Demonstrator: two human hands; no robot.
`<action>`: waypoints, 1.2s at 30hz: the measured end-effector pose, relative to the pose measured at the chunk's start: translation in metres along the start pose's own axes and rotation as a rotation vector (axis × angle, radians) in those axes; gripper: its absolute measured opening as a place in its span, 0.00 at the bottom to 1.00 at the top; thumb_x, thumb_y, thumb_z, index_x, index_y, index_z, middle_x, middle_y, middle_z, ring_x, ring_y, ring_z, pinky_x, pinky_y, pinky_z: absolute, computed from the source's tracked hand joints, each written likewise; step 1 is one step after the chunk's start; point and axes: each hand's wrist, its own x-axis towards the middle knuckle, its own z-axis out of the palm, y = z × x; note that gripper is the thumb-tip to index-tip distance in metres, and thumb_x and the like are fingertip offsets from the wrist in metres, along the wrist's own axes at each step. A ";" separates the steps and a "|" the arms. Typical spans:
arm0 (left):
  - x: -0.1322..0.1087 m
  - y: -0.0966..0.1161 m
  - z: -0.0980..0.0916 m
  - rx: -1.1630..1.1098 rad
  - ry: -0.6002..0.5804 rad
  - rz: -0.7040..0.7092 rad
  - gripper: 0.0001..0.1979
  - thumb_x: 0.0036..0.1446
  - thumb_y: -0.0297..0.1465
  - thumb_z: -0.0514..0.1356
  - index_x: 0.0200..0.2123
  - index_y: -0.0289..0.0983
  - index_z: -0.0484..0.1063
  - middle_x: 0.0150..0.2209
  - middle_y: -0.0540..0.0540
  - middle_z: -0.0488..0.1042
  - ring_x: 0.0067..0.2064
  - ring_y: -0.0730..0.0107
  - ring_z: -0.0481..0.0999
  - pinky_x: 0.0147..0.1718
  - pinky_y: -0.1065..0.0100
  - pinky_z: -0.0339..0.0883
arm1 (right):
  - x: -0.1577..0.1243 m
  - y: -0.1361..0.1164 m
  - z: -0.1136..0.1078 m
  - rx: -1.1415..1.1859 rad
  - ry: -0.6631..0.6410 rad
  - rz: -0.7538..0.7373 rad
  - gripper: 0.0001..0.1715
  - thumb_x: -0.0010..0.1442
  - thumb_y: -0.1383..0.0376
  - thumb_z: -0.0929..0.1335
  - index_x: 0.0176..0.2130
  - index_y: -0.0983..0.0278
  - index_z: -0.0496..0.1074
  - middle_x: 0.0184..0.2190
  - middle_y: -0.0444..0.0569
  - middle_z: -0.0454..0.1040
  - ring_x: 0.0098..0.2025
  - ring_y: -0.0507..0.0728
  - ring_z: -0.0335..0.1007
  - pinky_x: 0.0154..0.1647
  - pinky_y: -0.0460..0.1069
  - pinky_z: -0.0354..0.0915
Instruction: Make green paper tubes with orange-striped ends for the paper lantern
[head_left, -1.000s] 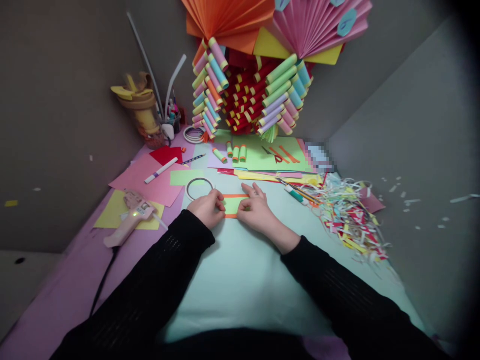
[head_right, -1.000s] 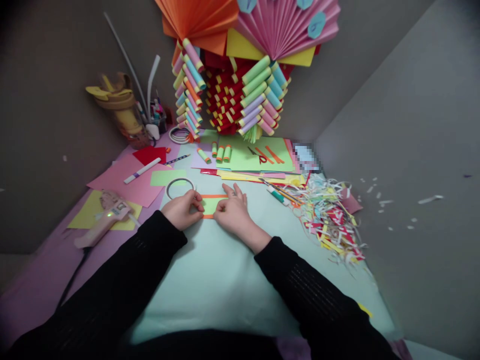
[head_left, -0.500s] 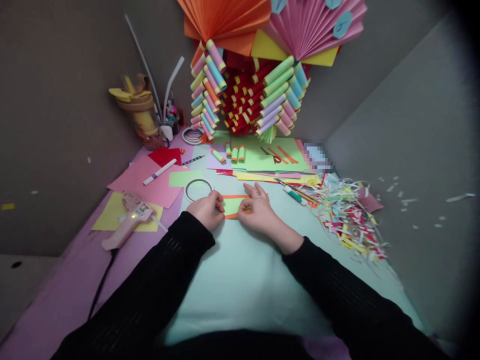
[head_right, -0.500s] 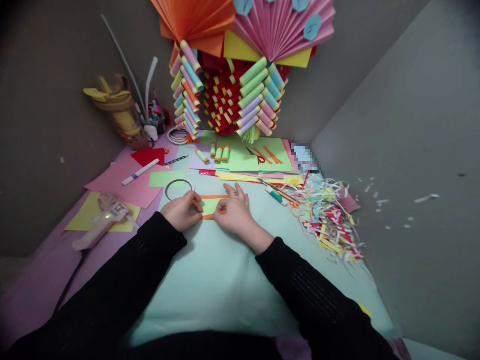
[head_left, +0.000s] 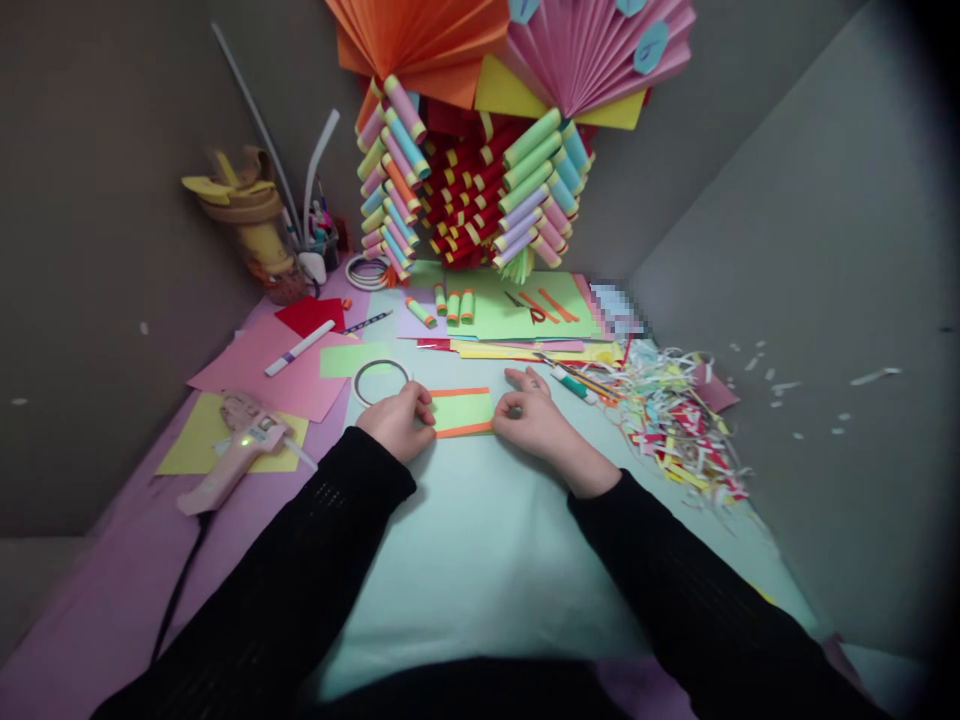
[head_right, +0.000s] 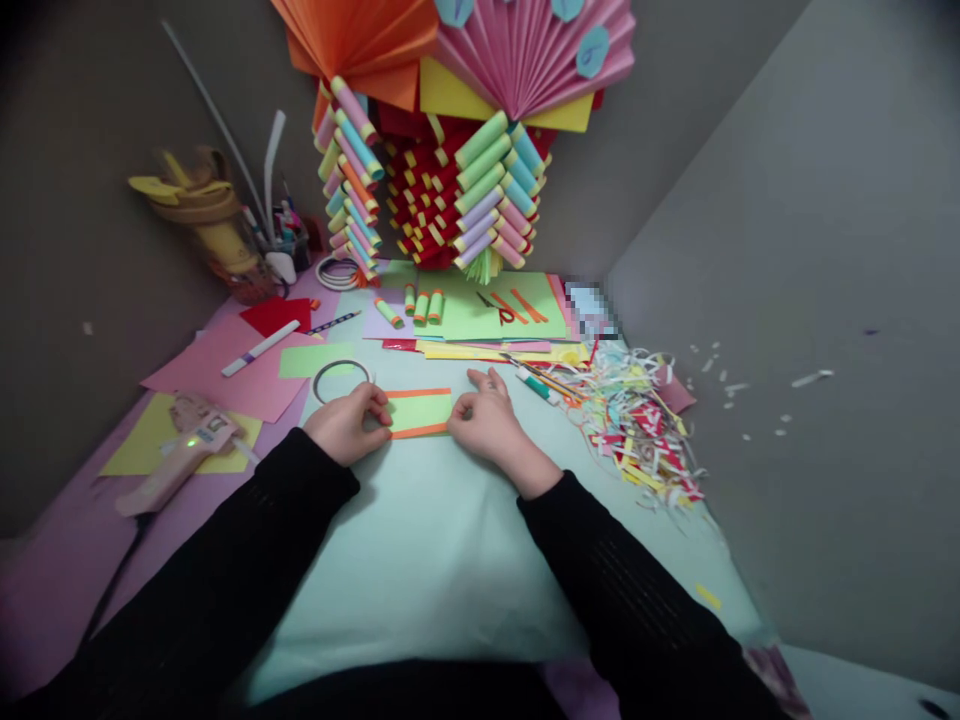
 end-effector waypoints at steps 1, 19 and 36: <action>0.000 0.000 0.000 -0.003 -0.002 0.001 0.15 0.45 0.30 0.59 0.38 0.43 0.59 0.36 0.55 0.77 0.37 0.65 0.75 0.32 0.66 0.61 | 0.000 0.001 0.001 0.000 0.005 -0.005 0.02 0.43 0.68 0.69 0.22 0.65 0.72 0.60 0.56 0.57 0.67 0.70 0.37 0.64 0.61 0.43; 0.001 0.000 0.000 -0.007 -0.011 0.003 0.16 0.45 0.31 0.58 0.38 0.43 0.59 0.38 0.55 0.77 0.38 0.65 0.75 0.31 0.66 0.62 | 0.001 0.004 0.000 -0.054 -0.035 -0.042 0.03 0.43 0.69 0.68 0.20 0.65 0.70 0.57 0.58 0.60 0.65 0.67 0.42 0.63 0.59 0.45; 0.000 0.000 0.000 -0.017 -0.005 0.004 0.15 0.45 0.31 0.58 0.38 0.43 0.59 0.37 0.55 0.77 0.36 0.65 0.75 0.30 0.66 0.62 | 0.001 0.012 0.009 -0.052 0.007 -0.063 0.04 0.42 0.68 0.68 0.19 0.64 0.68 0.57 0.56 0.60 0.64 0.69 0.42 0.62 0.59 0.48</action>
